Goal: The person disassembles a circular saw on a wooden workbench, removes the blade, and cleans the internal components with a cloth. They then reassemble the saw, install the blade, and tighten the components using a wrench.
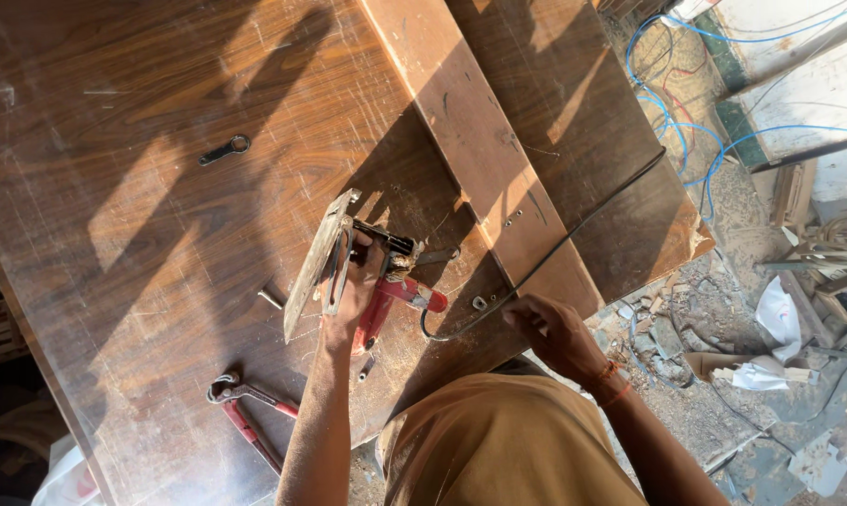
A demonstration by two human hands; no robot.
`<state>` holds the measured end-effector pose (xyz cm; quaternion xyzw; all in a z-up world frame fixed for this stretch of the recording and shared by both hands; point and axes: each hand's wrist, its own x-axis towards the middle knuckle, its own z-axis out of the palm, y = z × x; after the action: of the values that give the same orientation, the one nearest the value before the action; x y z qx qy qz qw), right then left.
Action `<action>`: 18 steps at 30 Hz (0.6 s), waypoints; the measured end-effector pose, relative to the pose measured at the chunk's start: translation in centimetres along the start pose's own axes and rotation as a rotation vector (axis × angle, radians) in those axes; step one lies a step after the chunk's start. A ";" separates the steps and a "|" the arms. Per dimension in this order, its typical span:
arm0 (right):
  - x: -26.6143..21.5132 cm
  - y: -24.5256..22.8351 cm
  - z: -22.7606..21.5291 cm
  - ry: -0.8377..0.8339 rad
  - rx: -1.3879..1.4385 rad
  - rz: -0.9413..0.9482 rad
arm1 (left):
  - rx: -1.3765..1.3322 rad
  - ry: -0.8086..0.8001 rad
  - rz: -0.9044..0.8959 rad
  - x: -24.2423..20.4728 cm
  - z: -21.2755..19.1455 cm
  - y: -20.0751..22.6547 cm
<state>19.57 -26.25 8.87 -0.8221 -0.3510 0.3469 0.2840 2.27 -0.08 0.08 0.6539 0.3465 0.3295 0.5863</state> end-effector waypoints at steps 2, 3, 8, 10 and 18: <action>1.3 -1.4 -0.1 -0.013 -0.009 -0.093 | 0.020 -0.046 -0.065 0.1 -0.2 0.4; 1.7 -1.9 -0.2 -0.033 0.013 -0.097 | 0.028 -0.073 -0.096 0.2 -0.2 0.6; 2.7 -2.9 -0.5 -0.051 0.117 -0.174 | 0.171 0.006 0.033 0.2 0.2 -1.0; 2.7 -2.6 -0.5 -0.055 0.078 -0.126 | -0.124 -0.011 -0.019 0.2 0.5 -2.9; 2.4 -0.7 -0.7 -0.038 0.073 -0.091 | -0.929 -0.125 -0.186 0.1 0.5 -9.8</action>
<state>21.04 -24.15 8.90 -0.7877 -0.3804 0.3618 0.3224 2.04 0.46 -9.74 0.3073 0.1839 0.3557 0.8633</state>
